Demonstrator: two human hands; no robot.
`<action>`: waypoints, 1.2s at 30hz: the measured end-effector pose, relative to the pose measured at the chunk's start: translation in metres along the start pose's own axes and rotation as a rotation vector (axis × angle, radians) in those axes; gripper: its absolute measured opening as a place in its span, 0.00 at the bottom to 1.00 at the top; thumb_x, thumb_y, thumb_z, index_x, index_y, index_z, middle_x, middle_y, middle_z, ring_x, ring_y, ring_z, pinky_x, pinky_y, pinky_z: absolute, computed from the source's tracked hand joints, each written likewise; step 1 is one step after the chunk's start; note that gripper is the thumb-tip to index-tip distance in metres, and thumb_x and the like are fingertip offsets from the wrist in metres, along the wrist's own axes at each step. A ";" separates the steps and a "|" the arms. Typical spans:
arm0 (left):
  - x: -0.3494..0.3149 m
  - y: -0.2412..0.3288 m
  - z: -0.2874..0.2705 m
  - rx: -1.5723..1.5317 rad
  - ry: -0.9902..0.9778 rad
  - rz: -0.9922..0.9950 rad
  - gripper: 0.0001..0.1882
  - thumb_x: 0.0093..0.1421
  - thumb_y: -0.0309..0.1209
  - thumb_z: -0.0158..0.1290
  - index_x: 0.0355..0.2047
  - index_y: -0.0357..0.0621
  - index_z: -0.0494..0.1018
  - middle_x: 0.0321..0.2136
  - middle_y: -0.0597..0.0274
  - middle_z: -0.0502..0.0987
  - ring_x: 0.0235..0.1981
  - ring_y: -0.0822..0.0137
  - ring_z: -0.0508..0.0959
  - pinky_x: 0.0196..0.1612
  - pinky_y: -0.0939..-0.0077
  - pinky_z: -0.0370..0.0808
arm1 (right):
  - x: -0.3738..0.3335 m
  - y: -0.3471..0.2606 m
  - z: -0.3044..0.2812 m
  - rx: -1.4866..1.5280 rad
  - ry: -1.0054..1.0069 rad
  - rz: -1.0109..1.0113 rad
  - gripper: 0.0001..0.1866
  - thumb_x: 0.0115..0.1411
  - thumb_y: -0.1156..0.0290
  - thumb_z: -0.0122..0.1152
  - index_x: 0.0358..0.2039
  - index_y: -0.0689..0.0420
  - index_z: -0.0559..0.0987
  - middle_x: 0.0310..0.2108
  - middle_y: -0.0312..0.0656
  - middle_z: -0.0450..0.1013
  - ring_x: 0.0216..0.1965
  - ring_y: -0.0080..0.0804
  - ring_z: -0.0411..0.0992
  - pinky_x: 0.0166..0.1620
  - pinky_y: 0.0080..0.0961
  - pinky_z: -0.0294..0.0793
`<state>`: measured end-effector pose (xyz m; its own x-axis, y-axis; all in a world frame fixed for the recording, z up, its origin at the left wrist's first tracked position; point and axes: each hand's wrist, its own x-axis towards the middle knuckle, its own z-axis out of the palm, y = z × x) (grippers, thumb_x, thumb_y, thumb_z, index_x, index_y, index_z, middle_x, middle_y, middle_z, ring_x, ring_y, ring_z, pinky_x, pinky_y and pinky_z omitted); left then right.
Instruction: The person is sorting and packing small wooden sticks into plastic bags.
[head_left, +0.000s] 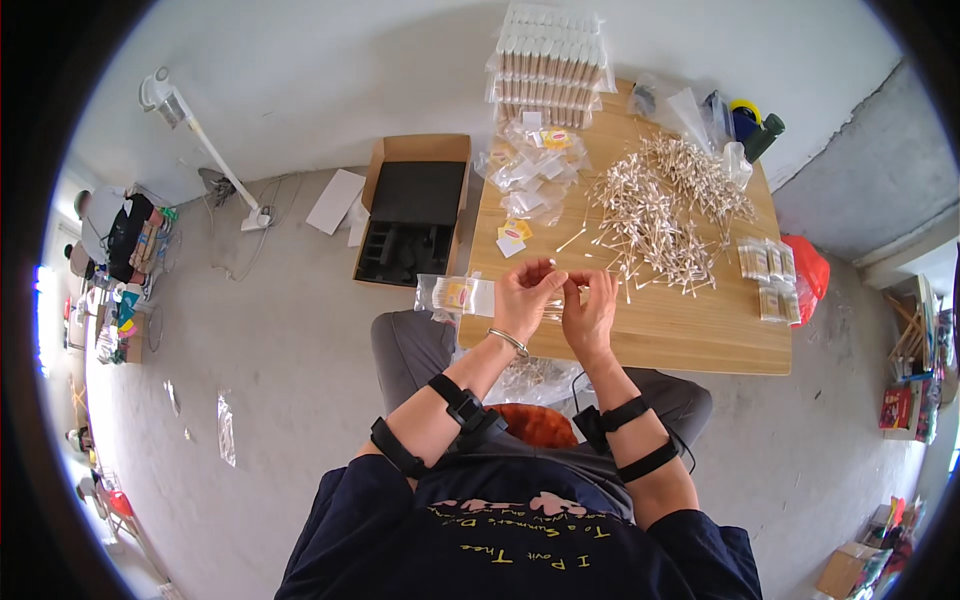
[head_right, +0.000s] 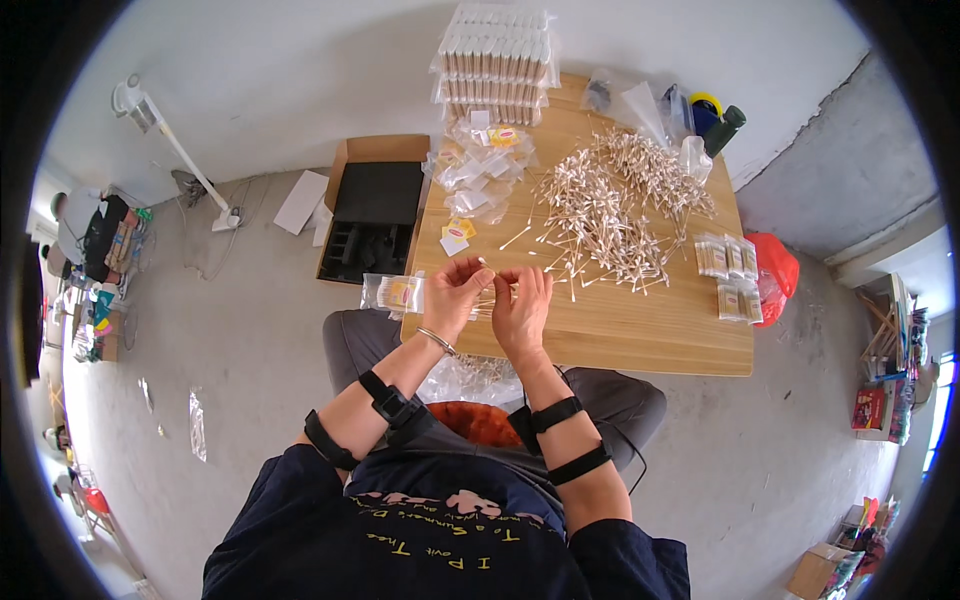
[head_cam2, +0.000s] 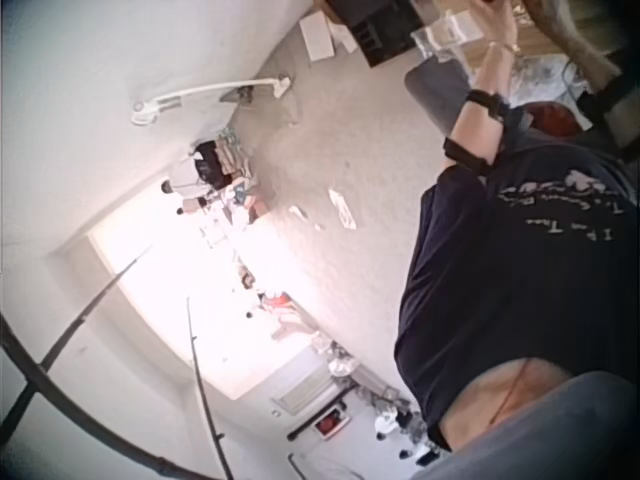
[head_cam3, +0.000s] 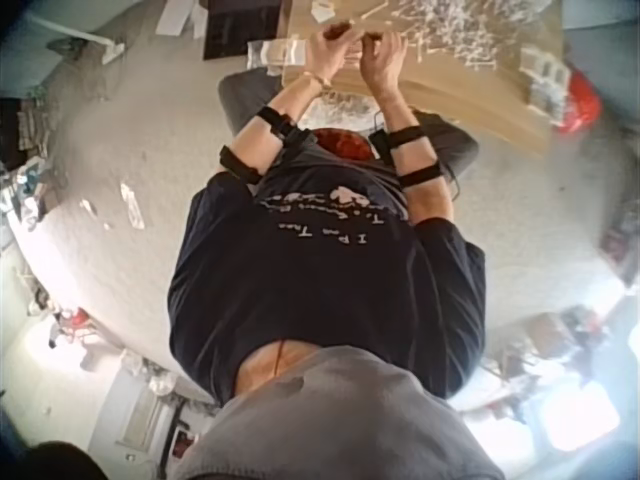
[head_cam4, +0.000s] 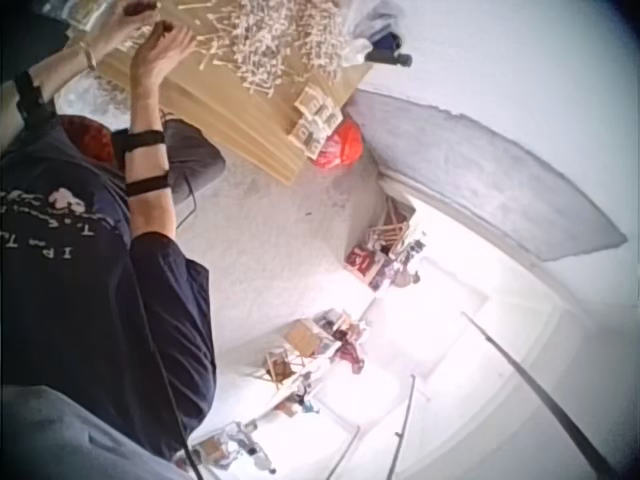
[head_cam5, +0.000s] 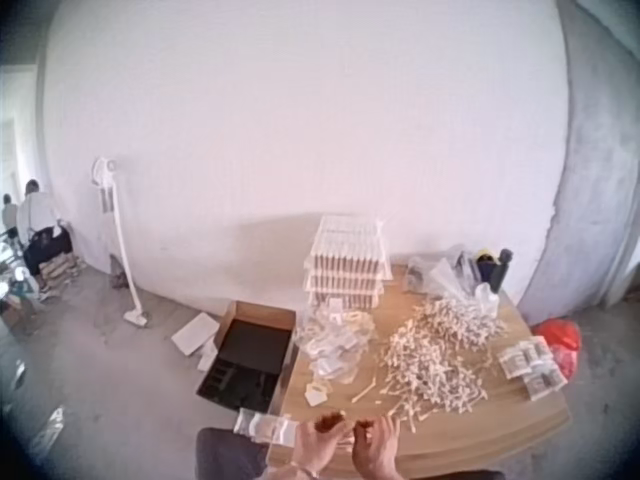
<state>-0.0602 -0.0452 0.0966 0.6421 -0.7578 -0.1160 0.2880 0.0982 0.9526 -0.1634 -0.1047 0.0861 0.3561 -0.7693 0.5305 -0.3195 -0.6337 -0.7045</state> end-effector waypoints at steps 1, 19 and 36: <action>-0.001 0.004 0.003 -0.016 -0.003 0.007 0.14 0.58 0.26 0.64 0.43 0.34 0.78 0.33 0.65 0.80 0.33 0.77 0.78 0.38 0.84 0.76 | 0.000 -0.005 -0.002 0.008 0.014 0.001 0.05 0.57 0.75 0.62 0.31 0.58 0.74 0.30 0.43 0.71 0.36 0.47 0.67 0.44 0.40 0.63; -0.025 0.048 0.000 -0.333 -0.239 -0.087 0.12 0.64 0.37 0.59 0.39 0.40 0.79 0.26 0.72 0.75 0.26 0.80 0.70 0.31 0.84 0.69 | -0.002 -0.064 -0.041 0.352 -0.080 0.194 0.05 0.57 0.82 0.62 0.34 0.63 0.77 0.30 0.47 0.76 0.33 0.40 0.75 0.39 0.32 0.73; -0.059 -0.020 -0.049 0.209 -0.045 -0.116 0.11 0.62 0.33 0.60 0.31 0.35 0.78 0.23 0.72 0.76 0.23 0.81 0.71 0.27 0.84 0.68 | -0.046 -0.021 -0.052 0.245 -0.689 0.365 0.07 0.55 0.73 0.67 0.34 0.62 0.83 0.30 0.48 0.81 0.33 0.36 0.80 0.39 0.29 0.77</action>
<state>-0.0695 0.0290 0.0705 0.5795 -0.7848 -0.2199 0.2018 -0.1233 0.9716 -0.2187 -0.0599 0.1011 0.7526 -0.6501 -0.1049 -0.3470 -0.2561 -0.9022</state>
